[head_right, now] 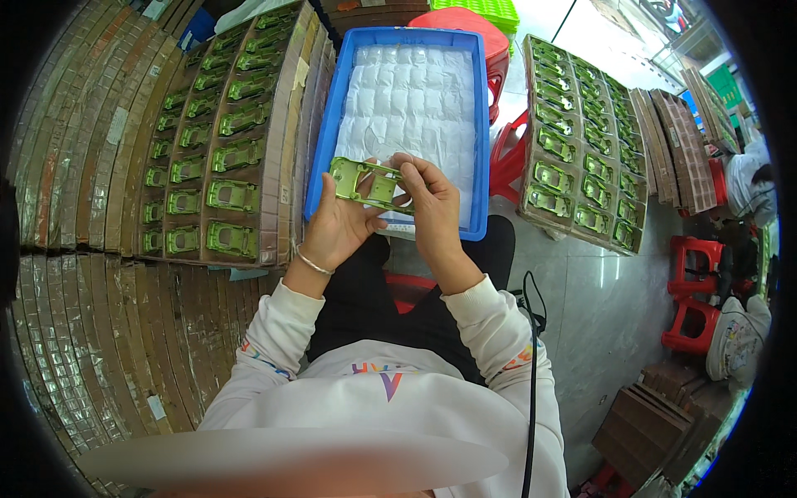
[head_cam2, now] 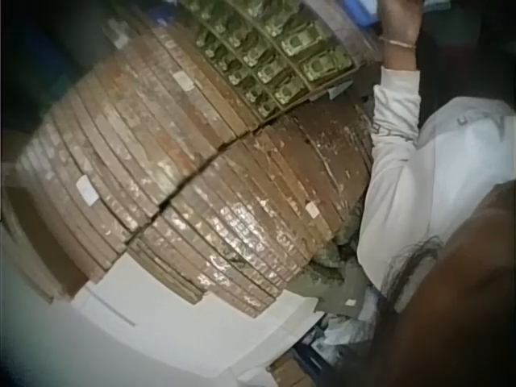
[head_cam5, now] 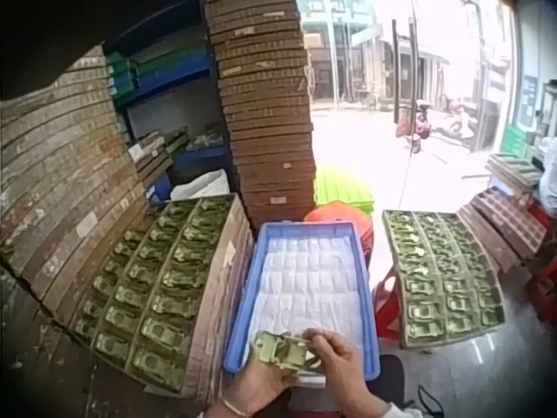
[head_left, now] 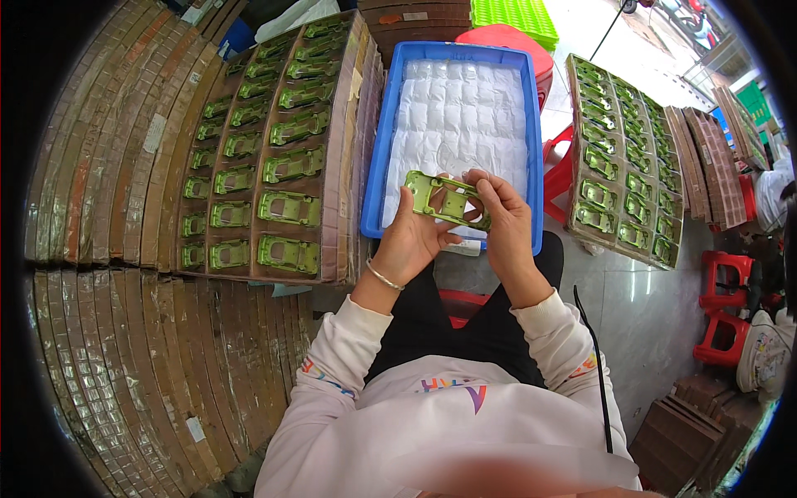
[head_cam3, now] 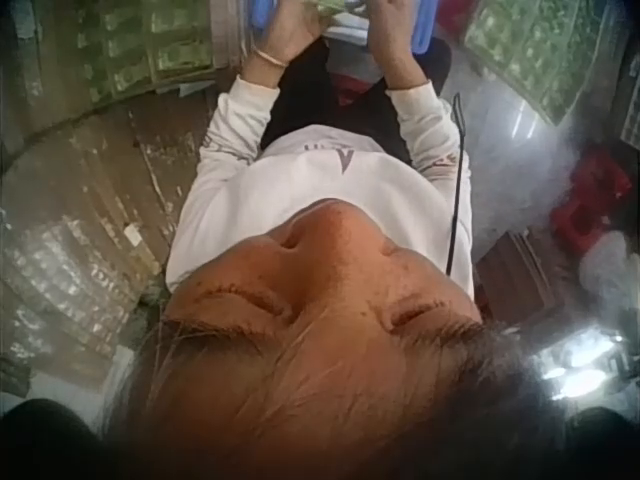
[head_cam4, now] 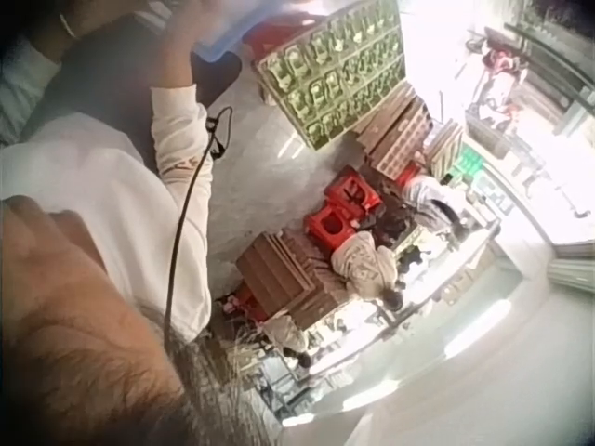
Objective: The person assembles plastic toy car bodies by hand, inserting internal components into each body.
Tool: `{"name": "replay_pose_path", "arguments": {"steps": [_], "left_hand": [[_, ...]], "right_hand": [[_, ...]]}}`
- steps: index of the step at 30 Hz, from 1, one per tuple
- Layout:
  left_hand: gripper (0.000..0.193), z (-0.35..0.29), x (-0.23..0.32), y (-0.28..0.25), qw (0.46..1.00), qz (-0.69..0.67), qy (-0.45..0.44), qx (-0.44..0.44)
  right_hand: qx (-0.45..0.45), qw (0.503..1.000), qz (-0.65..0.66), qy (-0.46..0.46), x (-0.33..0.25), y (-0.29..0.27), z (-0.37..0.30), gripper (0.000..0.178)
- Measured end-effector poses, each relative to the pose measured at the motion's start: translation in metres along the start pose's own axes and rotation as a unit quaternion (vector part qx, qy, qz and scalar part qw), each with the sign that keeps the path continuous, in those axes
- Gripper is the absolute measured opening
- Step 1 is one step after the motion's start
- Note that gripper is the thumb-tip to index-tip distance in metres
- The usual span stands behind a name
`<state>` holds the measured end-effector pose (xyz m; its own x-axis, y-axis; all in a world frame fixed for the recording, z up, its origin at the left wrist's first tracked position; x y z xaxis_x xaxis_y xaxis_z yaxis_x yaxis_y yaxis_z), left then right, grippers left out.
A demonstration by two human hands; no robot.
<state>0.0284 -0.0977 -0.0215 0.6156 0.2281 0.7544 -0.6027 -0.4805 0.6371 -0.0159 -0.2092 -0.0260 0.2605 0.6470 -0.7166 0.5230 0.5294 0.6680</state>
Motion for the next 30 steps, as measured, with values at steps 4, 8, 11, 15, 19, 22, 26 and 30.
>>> {"name": "replay_pose_path", "arguments": {"steps": [4, 8, 11, 15, 19, 22, 26, 30], "left_hand": [[0.068, 0.007, -0.003, -0.037, 0.985, 0.006, 0.062, 0.161], [0.067, 0.006, -0.012, -0.046, 0.970, -0.066, 0.045, 0.229], [0.072, 0.006, -0.024, -0.063, 0.966, -0.068, 0.017, 0.251], [0.068, 0.004, -0.034, -0.063, 0.972, -0.087, -0.046, 0.215], [0.065, 0.006, -0.022, -0.052, 0.978, -0.103, -0.045, 0.178], [0.063, 0.007, -0.020, -0.051, 0.985, -0.081, -0.062, 0.136], [0.057, 0.009, -0.011, -0.054, 0.987, -0.071, -0.051, 0.137], [0.057, 0.010, -0.017, -0.059, 0.987, -0.042, -0.057, 0.142]], "right_hand": [[-0.035, 0.999, -0.010, -0.030, 0.003, 0.008, -0.006, 0.023], [-0.018, 1.000, -0.010, -0.014, 0.021, 0.011, -0.016, 0.022], [-0.038, 0.996, -0.064, -0.050, 0.008, 0.017, -0.018, 0.020], [-0.165, 0.904, -0.318, -0.232, -0.038, 0.049, -0.039, 0.018], [-0.280, 0.799, -0.459, -0.269, -0.039, 0.064, -0.059, 0.027], [-0.335, 0.700, -0.546, -0.314, -0.031, 0.076, -0.074, 0.032], [-0.332, 0.666, -0.582, -0.328, -0.028, 0.079, -0.079, 0.033], [-0.328, 0.655, -0.595, -0.329, -0.029, 0.084, -0.083, 0.030]]}}
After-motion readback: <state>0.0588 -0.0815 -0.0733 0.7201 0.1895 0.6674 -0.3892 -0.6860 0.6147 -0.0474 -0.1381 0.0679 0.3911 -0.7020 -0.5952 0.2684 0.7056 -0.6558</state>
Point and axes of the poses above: each hand's wrist, its own z-axis towards the middle knuckle, its own y-axis out of the palm, x = y × z, the point moved 10 cm from there along z, towards the middle knuckle, and after that the axes turned 13 degrees about z, right-handed, at the moved point
